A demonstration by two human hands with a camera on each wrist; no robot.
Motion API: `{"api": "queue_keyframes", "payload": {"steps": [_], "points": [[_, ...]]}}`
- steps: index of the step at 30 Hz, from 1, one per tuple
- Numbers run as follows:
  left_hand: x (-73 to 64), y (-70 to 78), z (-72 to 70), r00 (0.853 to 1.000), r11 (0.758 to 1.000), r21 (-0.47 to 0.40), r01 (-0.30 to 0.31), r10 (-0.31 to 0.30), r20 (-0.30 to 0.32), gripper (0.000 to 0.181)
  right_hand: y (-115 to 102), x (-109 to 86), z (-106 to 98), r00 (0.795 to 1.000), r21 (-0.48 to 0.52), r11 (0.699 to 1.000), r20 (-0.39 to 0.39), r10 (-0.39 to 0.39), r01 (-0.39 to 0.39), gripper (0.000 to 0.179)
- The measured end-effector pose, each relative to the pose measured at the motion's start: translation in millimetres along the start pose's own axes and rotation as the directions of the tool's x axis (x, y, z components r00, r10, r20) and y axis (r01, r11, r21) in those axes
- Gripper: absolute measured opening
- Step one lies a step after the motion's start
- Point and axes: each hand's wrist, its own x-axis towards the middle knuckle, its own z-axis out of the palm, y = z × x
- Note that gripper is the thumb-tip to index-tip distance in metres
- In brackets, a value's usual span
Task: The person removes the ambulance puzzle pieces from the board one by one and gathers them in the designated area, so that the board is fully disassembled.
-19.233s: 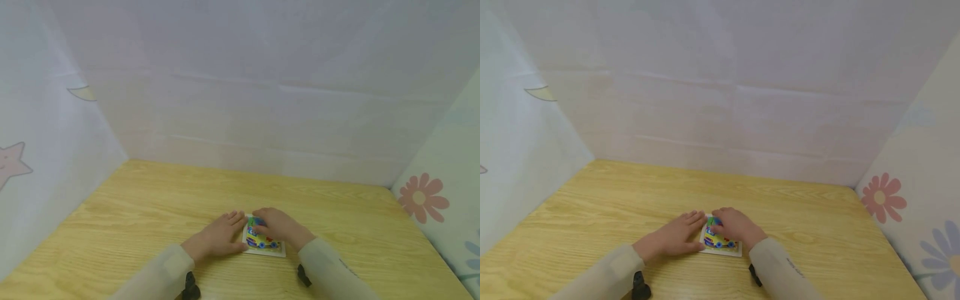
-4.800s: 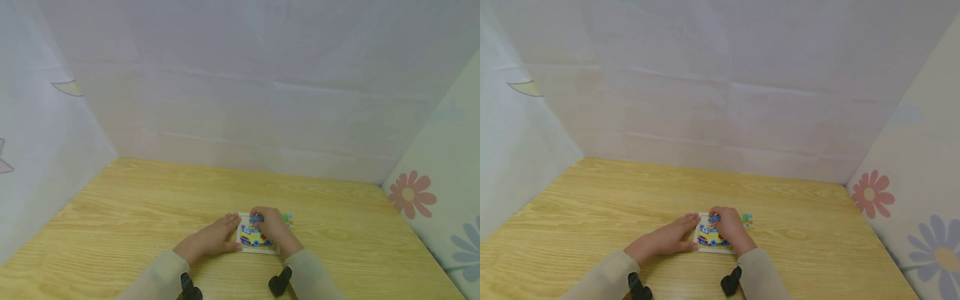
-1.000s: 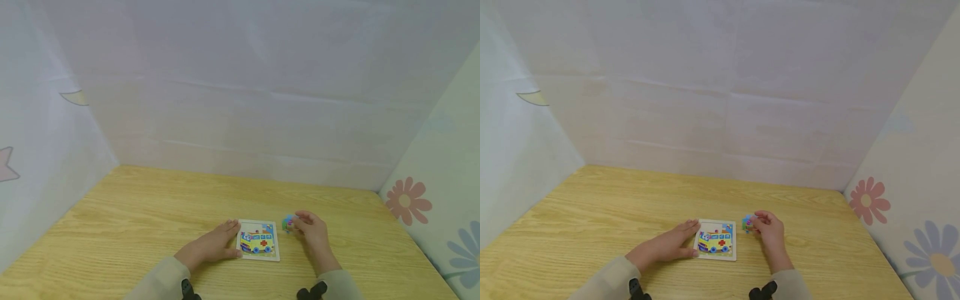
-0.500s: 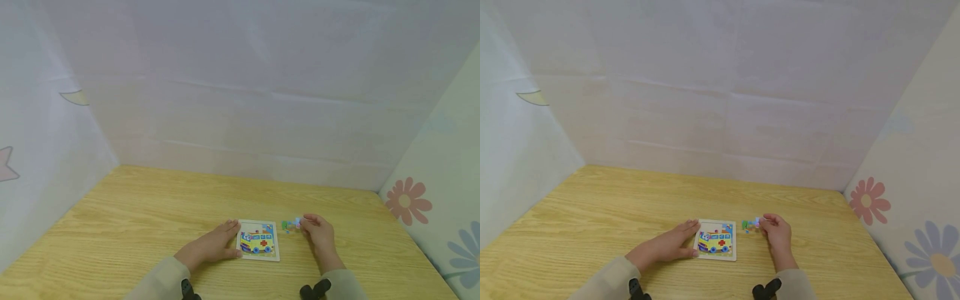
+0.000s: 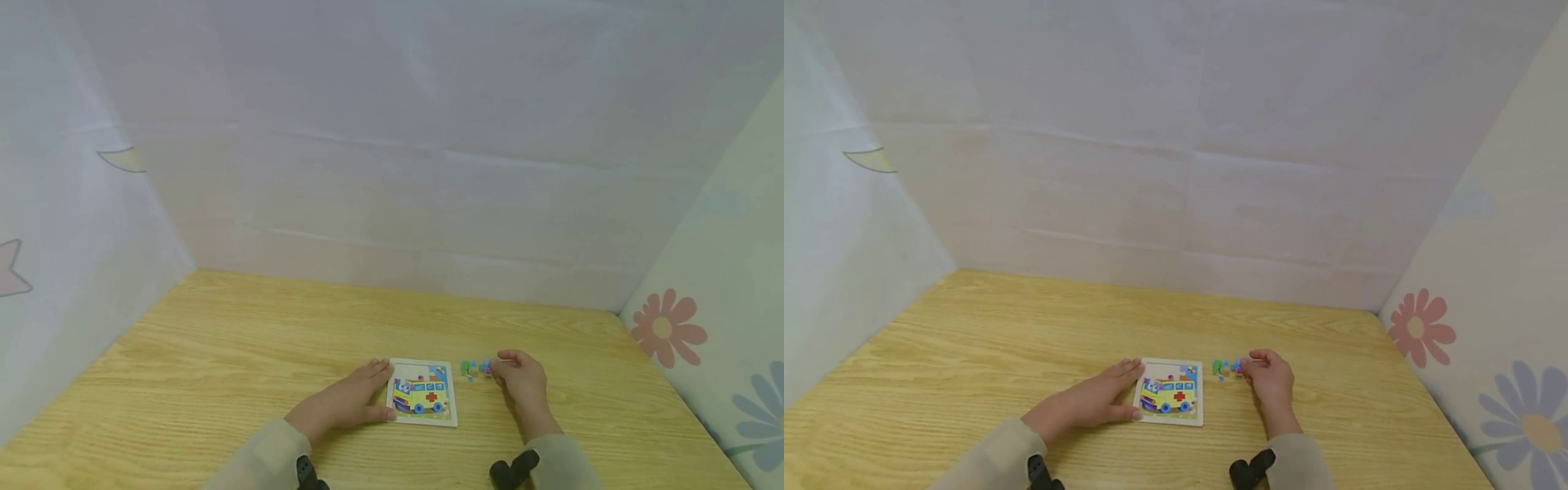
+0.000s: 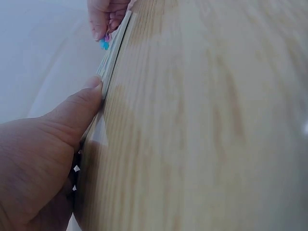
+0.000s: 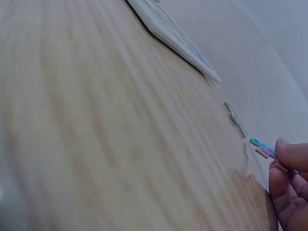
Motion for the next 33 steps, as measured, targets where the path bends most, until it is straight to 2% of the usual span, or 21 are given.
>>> {"api": "queue_keyframes", "payload": {"steps": [5,11,20,29,33], "points": [[0.6,1.1,-0.3,1.000,1.000,0.005,0.007,-0.007,0.005,0.084,-1.8,-0.7,-1.4,1.000,-0.046,0.999,0.015,-0.008,0.009,0.027],[0.8,2.5,-1.2,1.000,1.000,0.001,-0.001,0.001,0.006,0.084,-4.2,-1.8,-2.5,0.999,-0.163,0.986,0.027,-0.041,0.045,0.029],[1.4,1.8,-1.3,1.000,1.000,0.004,0.000,0.000,0.006,0.085,-5.8,-1.7,-2.1,0.994,-0.357,0.928,0.008,-0.111,0.106,0.031],[1.3,1.6,-1.6,1.000,1.000,-0.002,0.004,-0.004,0.009,0.084,-9.8,-0.2,-0.2,0.987,-0.449,0.880,0.051,-0.150,0.157,0.031],[0.9,1.9,-1.7,1.000,1.000,0.001,0.010,-0.010,0.012,0.084,-10.8,-0.4,0.2,0.987,-0.462,0.873,0.059,-0.148,0.158,0.030]]}}
